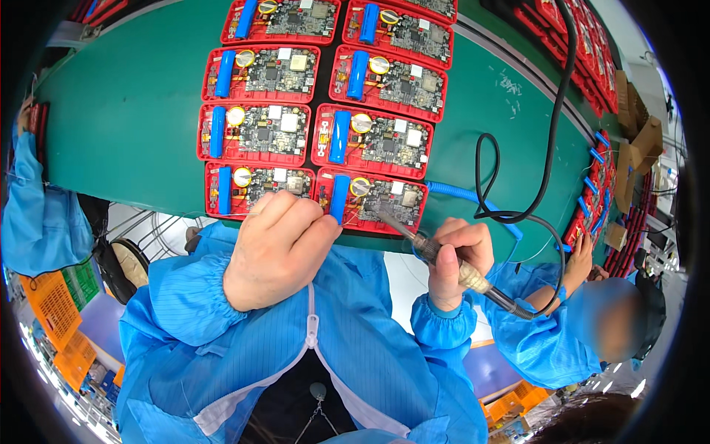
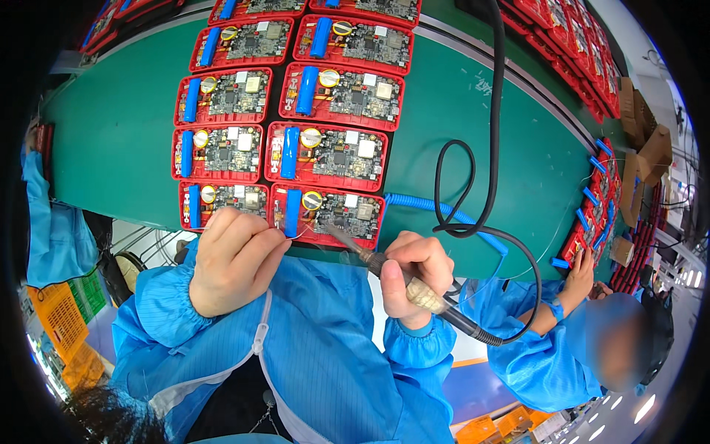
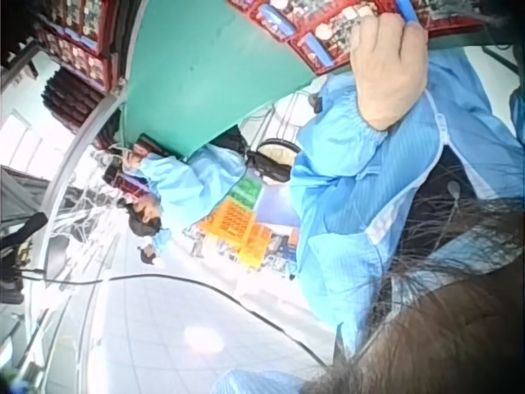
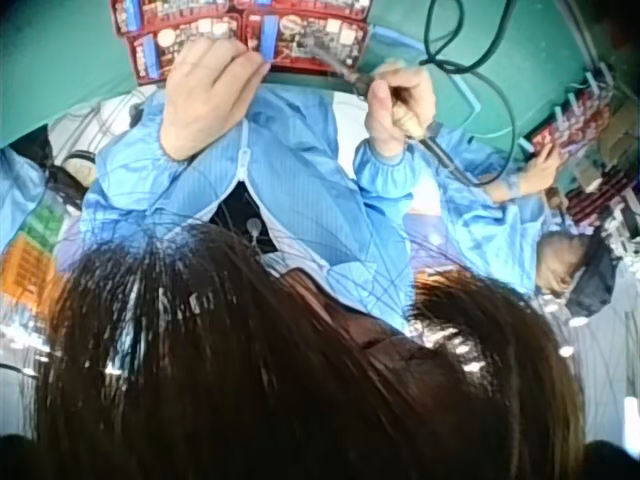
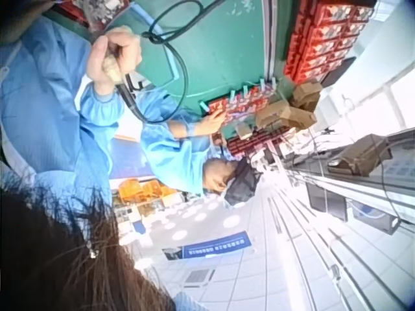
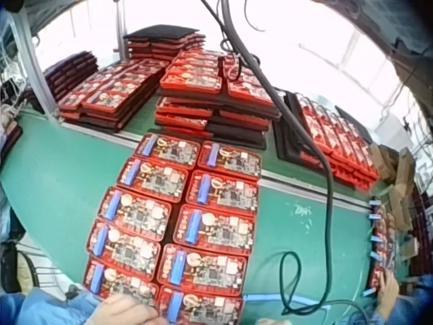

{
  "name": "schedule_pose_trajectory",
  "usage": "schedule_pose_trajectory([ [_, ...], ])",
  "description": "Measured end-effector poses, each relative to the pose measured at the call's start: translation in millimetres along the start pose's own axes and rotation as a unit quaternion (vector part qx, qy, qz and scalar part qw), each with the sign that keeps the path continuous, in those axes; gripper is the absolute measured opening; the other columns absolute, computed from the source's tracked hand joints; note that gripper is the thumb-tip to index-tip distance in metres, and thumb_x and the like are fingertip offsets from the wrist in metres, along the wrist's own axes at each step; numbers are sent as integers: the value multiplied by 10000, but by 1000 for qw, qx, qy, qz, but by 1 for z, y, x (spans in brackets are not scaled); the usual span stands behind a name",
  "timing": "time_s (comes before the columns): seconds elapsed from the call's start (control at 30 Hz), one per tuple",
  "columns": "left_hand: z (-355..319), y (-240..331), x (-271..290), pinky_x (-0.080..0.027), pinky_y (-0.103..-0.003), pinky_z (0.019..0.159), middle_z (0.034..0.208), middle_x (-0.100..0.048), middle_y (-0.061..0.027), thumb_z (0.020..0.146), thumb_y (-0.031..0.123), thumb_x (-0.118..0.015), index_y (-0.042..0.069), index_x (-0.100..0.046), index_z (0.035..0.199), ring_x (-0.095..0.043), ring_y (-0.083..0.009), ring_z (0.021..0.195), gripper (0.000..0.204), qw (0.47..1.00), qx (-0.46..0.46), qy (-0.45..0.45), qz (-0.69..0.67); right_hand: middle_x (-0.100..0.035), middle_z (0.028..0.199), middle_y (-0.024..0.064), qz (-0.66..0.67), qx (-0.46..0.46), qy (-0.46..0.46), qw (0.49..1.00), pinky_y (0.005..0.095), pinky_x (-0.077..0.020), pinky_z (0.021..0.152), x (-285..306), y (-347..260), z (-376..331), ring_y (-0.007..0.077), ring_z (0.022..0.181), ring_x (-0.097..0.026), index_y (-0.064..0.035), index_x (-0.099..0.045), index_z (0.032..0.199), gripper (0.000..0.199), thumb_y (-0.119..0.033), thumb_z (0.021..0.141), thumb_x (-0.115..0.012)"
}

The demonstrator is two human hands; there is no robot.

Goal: The person solders components or wires onto red circuit boards using a soldering iron and solder wire at a soldering station.

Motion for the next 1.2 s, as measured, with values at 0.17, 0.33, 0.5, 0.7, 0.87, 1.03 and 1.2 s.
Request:
schedule_pose_trajectory([
  [0.17, 0, -2, 0, -411, -340, 607, 795, -528, -59, 641, 26, -728, 39, -613, 807, -511, -227, 696, 202, 1000, 9, -14, 2, -516, 584, 65, -13, 23, 5, 1000, 253, -306, 427, -7, 0, 2, 116, 465, -435, -12, -475, 762, 164, -50, 794, -631],
  [0.33, 0, -3, -1, -418, -342, 599, 803, -551, -74, 626, 6, -754, 27, -628, 819, -526, -243, 699, 232, 999, 17, -29, -1, -509, 566, 51, -24, 22, -8, 999, 252, -310, 416, -10, 2, 5, 116, 445, -436, -14, -477, 745, 154, -31, 776, -626],
  [0.5, 0, -4, -2, -418, -343, 598, 800, -548, -75, 622, 6, -755, 24, -627, 819, -522, -242, 696, 236, 999, 14, -32, 12, -519, 573, 54, -22, 40, 4, 999, 248, -313, 416, -11, 2, 3, 116, 445, -439, -18, -474, 744, 155, -31, 764, -627],
  [0.7, 4, -6, -4, -421, -343, 606, 802, -547, -75, 623, 10, -759, 24, -624, 819, -518, -242, 691, 238, 999, 9, -35, 8, -520, 577, 63, -31, 35, -4, 999, 251, -307, 413, -11, 3, 3, 124, 451, -441, -12, -472, 755, 158, -45, 768, -626],
  [0.87, 8, -4, 5, -421, -340, 589, 796, -546, -73, 619, -4, -758, 26, -625, 821, -518, -245, 684, 243, 999, 17, -33, 7, -524, 594, 75, -9, 27, 16, 999, 257, -319, 430, -4, 2, 1, 126, 467, -437, -9, -471, 768, 173, -71, 792, -631],
  [1.03, 11, -7, 9, -417, -332, 569, 787, -548, -73, 621, -18, -755, 29, -624, 815, -518, -249, 680, 239, 1000, 22, -17, 11, -523, 614, 78, 11, 6, 21, 1000, 264, -341, 461, -1, 4, 5, 128, 496, -441, -7, -472, 783, 195, -101, 810, -641],
  [1.2, 23, -16, 16, -419, -345, 596, 772, -518, -65, 641, 10, -727, 34, -602, 818, -504, -245, 677, 218, 999, 31, 7, 20, -470, 620, 83, 25, -12, 45, 999, 265, -291, 503, -2, 0, 26, 112, 539, -361, -26, -428, 783, 285, -219, 831, -632],
])
Point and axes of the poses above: each hand's wrist, its own z-axis towards the middle knuckle, its own x-axis out of the back of the hand, y = z × x, the point moved 7 cm from there along z, towards the middle knuckle
